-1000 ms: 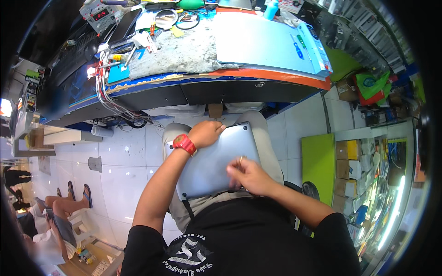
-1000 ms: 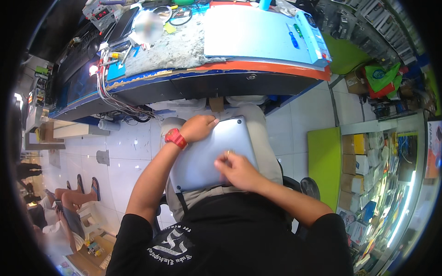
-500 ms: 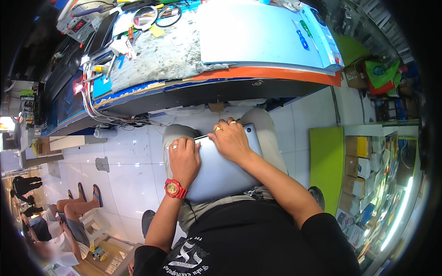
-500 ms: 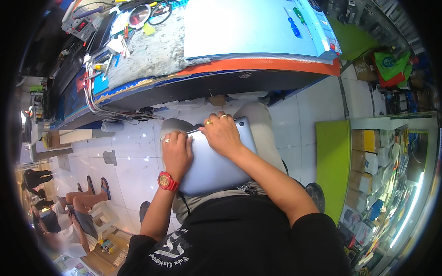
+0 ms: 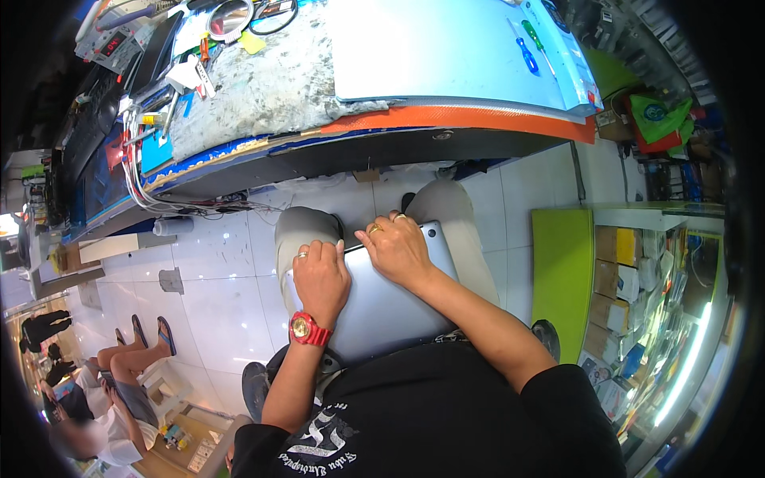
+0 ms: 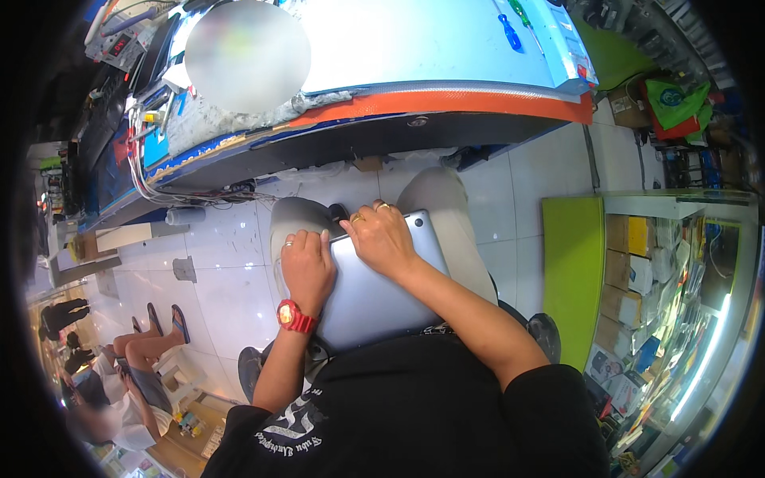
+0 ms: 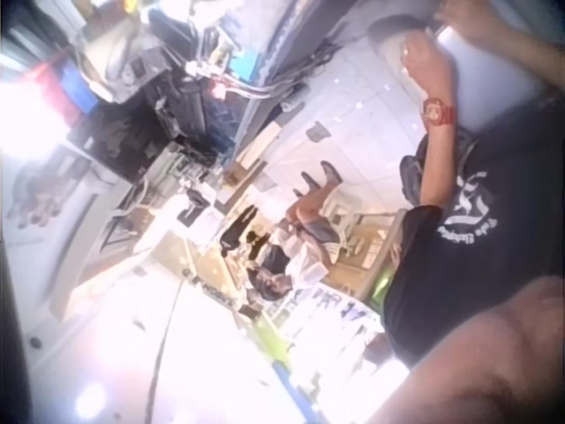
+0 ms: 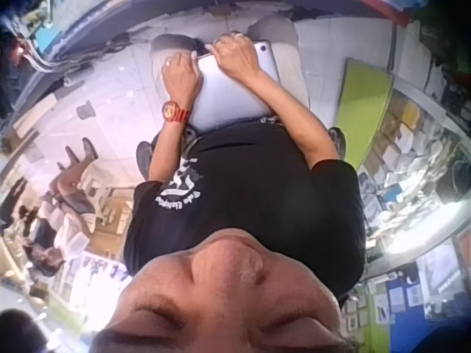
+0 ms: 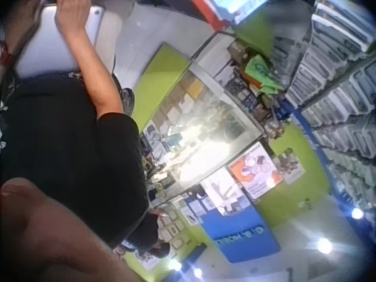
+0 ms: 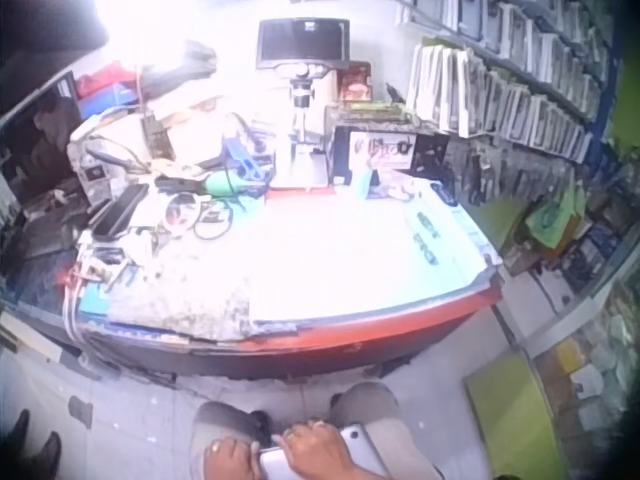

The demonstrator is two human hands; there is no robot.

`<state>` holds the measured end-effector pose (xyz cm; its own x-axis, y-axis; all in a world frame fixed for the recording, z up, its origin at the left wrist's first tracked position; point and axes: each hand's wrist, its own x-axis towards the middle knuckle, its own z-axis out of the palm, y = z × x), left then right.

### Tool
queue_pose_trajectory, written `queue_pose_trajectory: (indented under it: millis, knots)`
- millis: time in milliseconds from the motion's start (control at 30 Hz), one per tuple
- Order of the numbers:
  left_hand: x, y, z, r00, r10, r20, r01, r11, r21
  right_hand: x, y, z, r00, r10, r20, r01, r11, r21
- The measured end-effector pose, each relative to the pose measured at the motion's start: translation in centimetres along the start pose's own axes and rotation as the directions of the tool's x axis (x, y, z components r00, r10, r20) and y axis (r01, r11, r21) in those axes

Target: The person unscrews the back panel of a laptop using a screwdriver and then pries the panel off with their hands.

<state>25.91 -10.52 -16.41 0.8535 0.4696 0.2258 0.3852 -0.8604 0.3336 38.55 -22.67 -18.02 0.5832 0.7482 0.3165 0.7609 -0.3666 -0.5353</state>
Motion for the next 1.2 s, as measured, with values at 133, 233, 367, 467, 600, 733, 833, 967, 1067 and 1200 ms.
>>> queue_pose_trajectory:
  millis: [133, 233, 367, 467, 600, 733, 833, 967, 1067, 1200]
  knots:
    - [-0.6, 0.5, -0.3, 1.000, -0.016, 0.016, 0.016, 1.000, 0.001, -0.6, -0.2, -0.3, 0.999, 0.004, 0.032, -0.004, 1.000, -0.008]
    - [-1.1, 0.4, -0.1, 1.000, -0.018, 0.021, 0.019, 1.000, -0.011, -0.9, -0.3, -0.6, 0.999, 0.003, 0.041, -0.003, 1.000, -0.001]
    - [-1.4, 0.7, -0.2, 1.000, -0.021, 0.020, 0.021, 1.000, -0.010, -1.0, -0.6, -0.8, 0.999, 0.014, 0.046, -0.015, 1.000, 0.018]
    - [-1.5, 0.7, -0.2, 0.999, -0.025, 0.023, 0.025, 1.000, -0.009, -1.0, -0.6, -0.8, 0.999, 0.008, 0.053, -0.009, 1.000, 0.018]
    - [-1.6, 0.9, -0.4, 0.999, -0.035, 0.036, 0.036, 0.999, -0.005, -1.1, -0.5, -0.7, 0.998, 0.011, 0.062, -0.012, 1.000, 0.011]
    - [-1.8, 1.0, -0.4, 1.000, -0.028, 0.012, 0.028, 1.000, -0.013, -1.4, -0.7, -0.8, 0.998, 0.009, 0.057, -0.010, 1.000, 0.018]
    - [-1.3, 0.8, -0.5, 0.999, -0.021, 0.046, 0.022, 1.000, 0.000, -1.3, -0.5, -1.0, 0.998, 0.006, 0.067, -0.007, 1.000, 0.019]
    - [2.0, 0.2, -2.1, 0.979, 0.103, 0.173, -0.113, 0.992, 0.047, -0.8, 0.3, -3.0, 0.997, -0.020, 0.076, 0.016, 0.999, 0.047]
    - [5.1, -1.1, -3.0, 0.938, 0.191, 0.289, -0.179, 0.981, -0.069, -1.9, 0.8, -6.1, 0.992, 0.100, 0.083, -0.110, 0.984, 0.139]
    - [8.1, -2.5, -1.8, 0.680, 0.064, 0.730, 0.031, 0.993, -0.116, -5.4, 2.2, -9.8, 0.989, 0.140, 0.048, -0.131, 0.980, -0.148]
